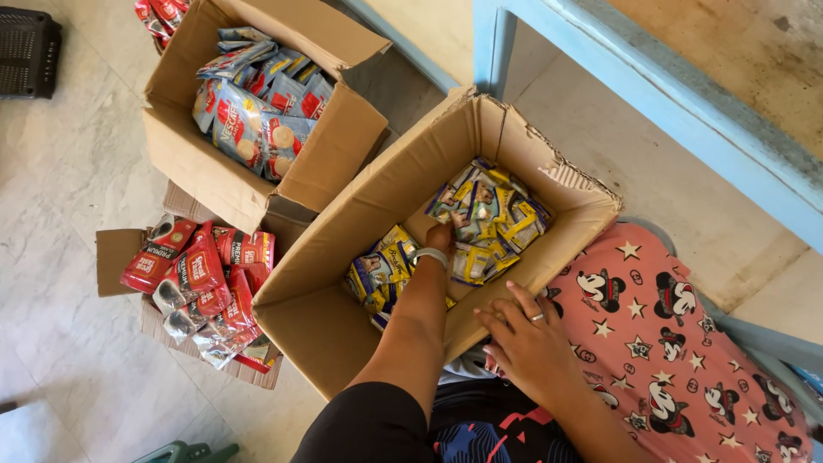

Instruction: The person sits on the floor and repeatedly picks up yellow and blue packets from a cardboard box. They place the packets onto a light blue metal shelf, stacking them neatly next to other similar packets.

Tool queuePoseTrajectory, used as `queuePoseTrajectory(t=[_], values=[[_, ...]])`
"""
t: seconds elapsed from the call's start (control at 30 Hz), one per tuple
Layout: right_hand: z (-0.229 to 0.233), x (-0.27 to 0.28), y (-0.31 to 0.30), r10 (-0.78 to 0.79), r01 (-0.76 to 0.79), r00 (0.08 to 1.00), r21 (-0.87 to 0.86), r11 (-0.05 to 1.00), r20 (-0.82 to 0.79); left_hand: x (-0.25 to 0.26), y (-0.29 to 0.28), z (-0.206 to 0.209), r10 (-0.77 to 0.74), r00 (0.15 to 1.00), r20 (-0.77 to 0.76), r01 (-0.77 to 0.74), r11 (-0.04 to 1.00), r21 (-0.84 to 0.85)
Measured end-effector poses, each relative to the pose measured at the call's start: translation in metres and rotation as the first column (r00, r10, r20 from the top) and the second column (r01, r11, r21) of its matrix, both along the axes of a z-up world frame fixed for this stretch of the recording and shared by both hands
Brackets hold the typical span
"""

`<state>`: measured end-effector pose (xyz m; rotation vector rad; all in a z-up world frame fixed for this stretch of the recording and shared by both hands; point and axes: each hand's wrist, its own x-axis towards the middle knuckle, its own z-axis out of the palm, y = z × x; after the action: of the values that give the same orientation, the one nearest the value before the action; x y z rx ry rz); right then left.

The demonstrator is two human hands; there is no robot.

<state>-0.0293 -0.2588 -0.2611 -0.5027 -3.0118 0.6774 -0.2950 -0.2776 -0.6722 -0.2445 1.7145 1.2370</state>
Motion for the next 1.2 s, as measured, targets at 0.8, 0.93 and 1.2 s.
queuePoseTrajectory(t=[0.8, 0.93, 1.2], values=[[-0.002, 0.002, 0.007, 0.019, -0.023, 0.998, -0.069, 0.997, -0.058, 0.002, -0.062, 0.135, -0.955, -0.261, -0.14, 0.631, -0.059, -0.774], [0.001, 0.001, 0.004, 0.007, -0.011, 0.998, -0.063, 0.998, -0.065, -0.04, -0.089, 0.068, -0.89, -0.286, -0.354, 0.346, 0.248, -0.905], [-0.003, 0.004, 0.004, -0.009, 0.006, 0.998, -0.036, 0.999, -0.061, -0.05, -0.036, 0.119, -0.941, -0.308, -0.138, 0.457, -0.02, -0.889]])
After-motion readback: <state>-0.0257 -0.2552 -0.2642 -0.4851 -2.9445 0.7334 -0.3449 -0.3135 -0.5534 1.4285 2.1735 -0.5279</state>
